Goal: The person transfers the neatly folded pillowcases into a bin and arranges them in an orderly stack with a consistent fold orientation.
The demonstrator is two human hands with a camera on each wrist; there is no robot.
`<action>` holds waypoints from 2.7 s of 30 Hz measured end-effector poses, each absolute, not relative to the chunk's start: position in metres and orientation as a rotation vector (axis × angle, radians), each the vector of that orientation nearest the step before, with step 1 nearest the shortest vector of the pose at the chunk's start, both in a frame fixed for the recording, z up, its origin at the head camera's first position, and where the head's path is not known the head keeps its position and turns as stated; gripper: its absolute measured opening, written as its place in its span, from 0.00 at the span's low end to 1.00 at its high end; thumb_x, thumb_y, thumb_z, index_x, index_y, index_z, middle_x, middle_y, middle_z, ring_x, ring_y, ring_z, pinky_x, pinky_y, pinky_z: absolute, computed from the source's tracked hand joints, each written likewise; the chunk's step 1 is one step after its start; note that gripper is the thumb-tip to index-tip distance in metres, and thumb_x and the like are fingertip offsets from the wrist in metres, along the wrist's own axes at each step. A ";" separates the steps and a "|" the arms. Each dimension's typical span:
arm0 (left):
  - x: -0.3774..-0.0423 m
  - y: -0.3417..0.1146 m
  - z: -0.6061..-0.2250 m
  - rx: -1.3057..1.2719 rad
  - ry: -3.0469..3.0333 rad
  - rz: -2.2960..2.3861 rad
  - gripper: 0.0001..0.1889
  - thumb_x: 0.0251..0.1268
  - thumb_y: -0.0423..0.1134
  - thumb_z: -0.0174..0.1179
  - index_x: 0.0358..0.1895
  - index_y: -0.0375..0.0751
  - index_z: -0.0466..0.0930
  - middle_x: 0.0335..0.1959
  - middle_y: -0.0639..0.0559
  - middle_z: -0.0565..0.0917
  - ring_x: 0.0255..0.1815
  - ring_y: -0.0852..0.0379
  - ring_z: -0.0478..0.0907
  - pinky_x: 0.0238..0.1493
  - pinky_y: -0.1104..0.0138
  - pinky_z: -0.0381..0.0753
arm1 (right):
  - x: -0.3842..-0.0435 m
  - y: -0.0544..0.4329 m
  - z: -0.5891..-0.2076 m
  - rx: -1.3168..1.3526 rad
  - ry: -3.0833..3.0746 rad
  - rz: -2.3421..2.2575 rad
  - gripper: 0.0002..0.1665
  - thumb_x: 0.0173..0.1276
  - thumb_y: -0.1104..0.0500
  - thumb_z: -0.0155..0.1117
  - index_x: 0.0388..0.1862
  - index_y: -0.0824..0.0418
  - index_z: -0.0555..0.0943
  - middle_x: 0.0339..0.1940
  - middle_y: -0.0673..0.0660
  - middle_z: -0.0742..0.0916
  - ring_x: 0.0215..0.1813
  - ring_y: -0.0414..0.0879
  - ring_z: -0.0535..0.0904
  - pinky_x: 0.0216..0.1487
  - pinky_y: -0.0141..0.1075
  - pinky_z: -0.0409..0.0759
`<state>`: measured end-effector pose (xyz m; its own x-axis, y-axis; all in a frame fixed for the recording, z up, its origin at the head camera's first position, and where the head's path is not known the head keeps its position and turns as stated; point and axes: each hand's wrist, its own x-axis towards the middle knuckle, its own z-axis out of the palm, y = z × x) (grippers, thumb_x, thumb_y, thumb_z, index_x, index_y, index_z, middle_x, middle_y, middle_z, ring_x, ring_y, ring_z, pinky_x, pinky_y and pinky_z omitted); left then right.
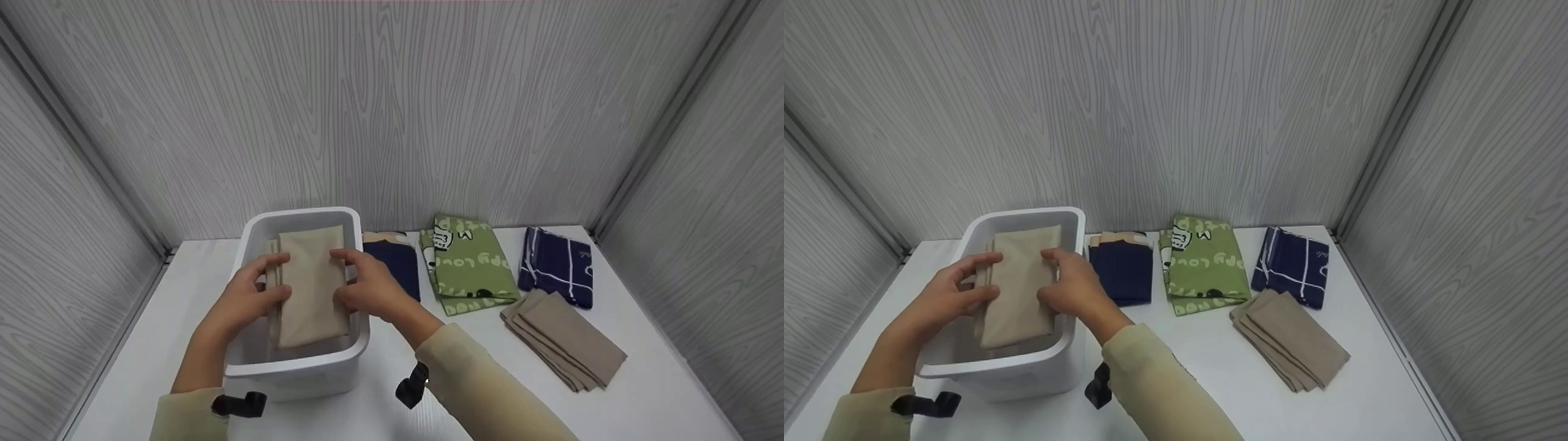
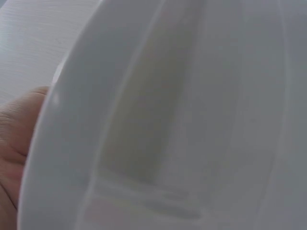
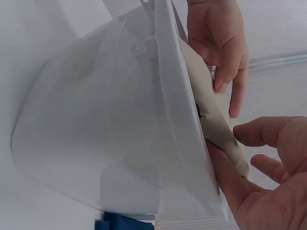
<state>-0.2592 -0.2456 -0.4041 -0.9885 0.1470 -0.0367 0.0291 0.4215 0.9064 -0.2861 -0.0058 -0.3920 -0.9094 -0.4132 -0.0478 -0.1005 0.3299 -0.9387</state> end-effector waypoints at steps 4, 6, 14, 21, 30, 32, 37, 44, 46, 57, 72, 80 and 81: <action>-0.261 -0.244 -0.405 0.152 2.573 1.607 0.35 0.68 0.38 0.60 0.77 0.45 0.59 0.74 0.38 0.62 0.58 0.41 0.76 0.46 0.59 0.82 | -0.287 -0.005 -0.392 -0.459 2.319 -1.609 0.44 0.56 0.71 0.67 0.73 0.52 0.70 0.66 0.57 0.75 0.49 0.51 0.83 0.35 0.41 0.87; -0.262 -0.243 -0.405 0.155 2.566 1.617 0.35 0.68 0.37 0.60 0.76 0.45 0.59 0.73 0.38 0.62 0.58 0.41 0.76 0.46 0.59 0.82 | -0.287 -0.005 -0.392 -0.452 2.320 -1.614 0.44 0.56 0.71 0.67 0.73 0.52 0.70 0.66 0.57 0.75 0.49 0.51 0.83 0.35 0.41 0.87; -0.262 -0.243 -0.406 0.148 2.578 1.612 0.34 0.68 0.36 0.60 0.76 0.42 0.60 0.72 0.37 0.63 0.57 0.41 0.76 0.47 0.60 0.81 | -0.287 -0.006 -0.395 -0.451 2.314 -1.619 0.42 0.56 0.71 0.65 0.72 0.53 0.71 0.66 0.57 0.76 0.49 0.51 0.82 0.34 0.41 0.87; -0.263 -0.246 -0.403 0.148 2.602 1.593 0.34 0.68 0.36 0.60 0.76 0.43 0.60 0.73 0.38 0.63 0.57 0.41 0.76 0.46 0.61 0.81 | -0.287 -0.009 -0.390 -0.420 2.328 -1.607 0.41 0.57 0.71 0.63 0.72 0.52 0.72 0.67 0.57 0.75 0.50 0.51 0.82 0.34 0.43 0.87; -0.265 -0.245 -0.401 0.139 2.648 1.550 0.34 0.67 0.37 0.59 0.76 0.45 0.60 0.73 0.37 0.64 0.59 0.39 0.76 0.51 0.55 0.80 | -0.287 -0.012 -0.387 -0.425 2.361 -1.565 0.40 0.59 0.70 0.62 0.73 0.52 0.71 0.70 0.58 0.74 0.51 0.50 0.83 0.34 0.42 0.87; -0.266 -0.245 -0.401 0.138 2.655 1.543 0.35 0.67 0.37 0.59 0.76 0.45 0.60 0.73 0.38 0.64 0.59 0.40 0.76 0.52 0.54 0.79 | -0.287 -0.012 -0.388 -0.425 2.358 -1.568 0.40 0.59 0.69 0.62 0.73 0.52 0.71 0.70 0.58 0.74 0.52 0.51 0.83 0.34 0.43 0.87; -0.268 -0.245 -0.402 0.142 2.665 1.529 0.35 0.66 0.38 0.60 0.76 0.45 0.60 0.72 0.38 0.65 0.58 0.40 0.76 0.52 0.54 0.79 | -0.287 -0.013 -0.388 -0.407 2.338 -1.585 0.40 0.59 0.69 0.63 0.73 0.52 0.71 0.70 0.59 0.74 0.53 0.52 0.83 0.34 0.43 0.87; -0.266 -0.247 -0.402 0.113 2.684 1.491 0.34 0.66 0.38 0.60 0.76 0.45 0.62 0.72 0.39 0.66 0.57 0.40 0.76 0.50 0.55 0.79 | -0.286 -0.015 -0.389 -0.402 2.318 -1.594 0.40 0.59 0.69 0.64 0.73 0.53 0.71 0.71 0.59 0.73 0.51 0.52 0.84 0.33 0.42 0.87; -0.266 -0.248 -0.403 0.108 2.690 1.478 0.34 0.67 0.38 0.60 0.76 0.45 0.62 0.72 0.39 0.65 0.58 0.40 0.76 0.51 0.55 0.79 | -0.286 -0.015 -0.389 -0.403 2.318 -1.600 0.40 0.59 0.69 0.64 0.73 0.53 0.71 0.71 0.59 0.73 0.50 0.51 0.84 0.33 0.41 0.87; -0.266 -0.246 -0.403 0.065 2.723 1.381 0.31 0.72 0.43 0.57 0.75 0.41 0.61 0.79 0.35 0.55 0.76 0.26 0.51 0.66 0.33 0.62 | -0.288 -0.012 -0.391 -0.421 2.346 -1.608 0.39 0.59 0.68 0.64 0.71 0.53 0.73 0.70 0.60 0.74 0.51 0.50 0.82 0.34 0.39 0.87; -0.259 -0.239 -0.399 0.106 2.796 1.416 0.29 0.73 0.43 0.57 0.73 0.42 0.65 0.77 0.37 0.60 0.75 0.28 0.56 0.66 0.33 0.63 | -0.287 0.003 -0.391 -0.465 2.271 -1.715 0.37 0.60 0.65 0.65 0.71 0.52 0.73 0.68 0.58 0.76 0.54 0.51 0.83 0.40 0.42 0.87; -0.246 -0.211 -0.401 0.364 2.980 1.413 0.24 0.70 0.37 0.61 0.68 0.42 0.71 0.68 0.40 0.70 0.69 0.36 0.68 0.62 0.41 0.73 | -0.286 0.029 -0.393 -0.487 2.260 -1.797 0.36 0.62 0.64 0.64 0.71 0.53 0.72 0.69 0.56 0.76 0.55 0.51 0.84 0.42 0.43 0.87; -0.245 -0.206 -0.402 0.419 3.018 1.391 0.24 0.69 0.37 0.62 0.67 0.43 0.73 0.67 0.41 0.72 0.69 0.38 0.69 0.63 0.42 0.74 | -0.286 0.035 -0.394 -0.489 2.270 -1.807 0.36 0.62 0.64 0.64 0.71 0.53 0.72 0.69 0.56 0.76 0.55 0.52 0.84 0.43 0.43 0.86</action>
